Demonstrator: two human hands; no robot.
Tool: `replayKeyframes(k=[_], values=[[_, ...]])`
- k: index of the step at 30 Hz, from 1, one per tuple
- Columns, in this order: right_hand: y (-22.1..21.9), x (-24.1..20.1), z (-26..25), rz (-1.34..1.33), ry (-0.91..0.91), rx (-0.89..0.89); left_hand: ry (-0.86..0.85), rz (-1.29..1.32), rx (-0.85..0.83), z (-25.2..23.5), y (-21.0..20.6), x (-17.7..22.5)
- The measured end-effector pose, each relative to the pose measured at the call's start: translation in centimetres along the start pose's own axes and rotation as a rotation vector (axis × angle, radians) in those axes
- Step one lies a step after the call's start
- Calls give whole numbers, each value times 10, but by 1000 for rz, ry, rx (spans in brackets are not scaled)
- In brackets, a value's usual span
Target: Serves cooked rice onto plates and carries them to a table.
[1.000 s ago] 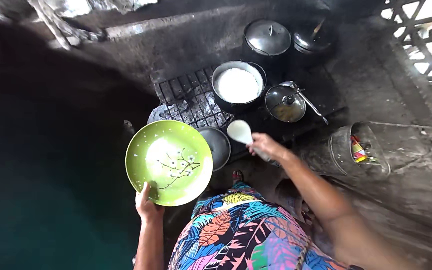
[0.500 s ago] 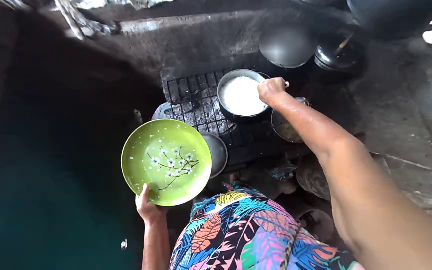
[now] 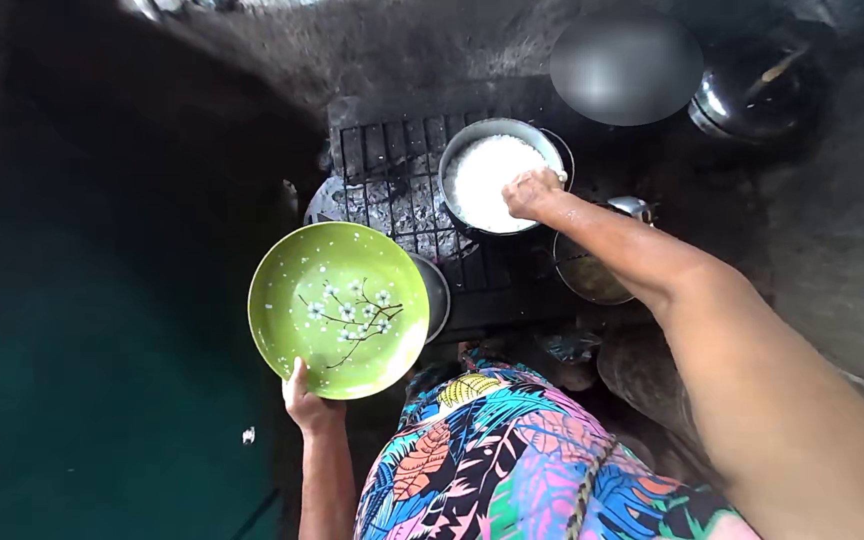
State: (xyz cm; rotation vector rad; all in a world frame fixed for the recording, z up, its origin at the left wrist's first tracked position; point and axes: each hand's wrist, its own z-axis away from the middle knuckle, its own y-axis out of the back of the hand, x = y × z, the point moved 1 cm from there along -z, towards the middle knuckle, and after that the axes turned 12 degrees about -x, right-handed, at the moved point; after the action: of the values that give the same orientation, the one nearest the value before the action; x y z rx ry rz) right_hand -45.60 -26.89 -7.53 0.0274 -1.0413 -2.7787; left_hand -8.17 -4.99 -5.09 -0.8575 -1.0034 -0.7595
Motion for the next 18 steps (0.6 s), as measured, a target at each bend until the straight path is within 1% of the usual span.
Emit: replayKeyframes(k=[4,11,14,18], values=[[-8,1,-13,-63,17,-32,-9,15,0,6,-3,0],[-14,9,-21,-210,44,-87,-26,33,-25,10,-5,8],[-18,14,-24,-267,53,-86,-12,18,-31,10,-8,8],[-32,25,-37,-297,104,-25,6,-8,-50,10,-12,4]])
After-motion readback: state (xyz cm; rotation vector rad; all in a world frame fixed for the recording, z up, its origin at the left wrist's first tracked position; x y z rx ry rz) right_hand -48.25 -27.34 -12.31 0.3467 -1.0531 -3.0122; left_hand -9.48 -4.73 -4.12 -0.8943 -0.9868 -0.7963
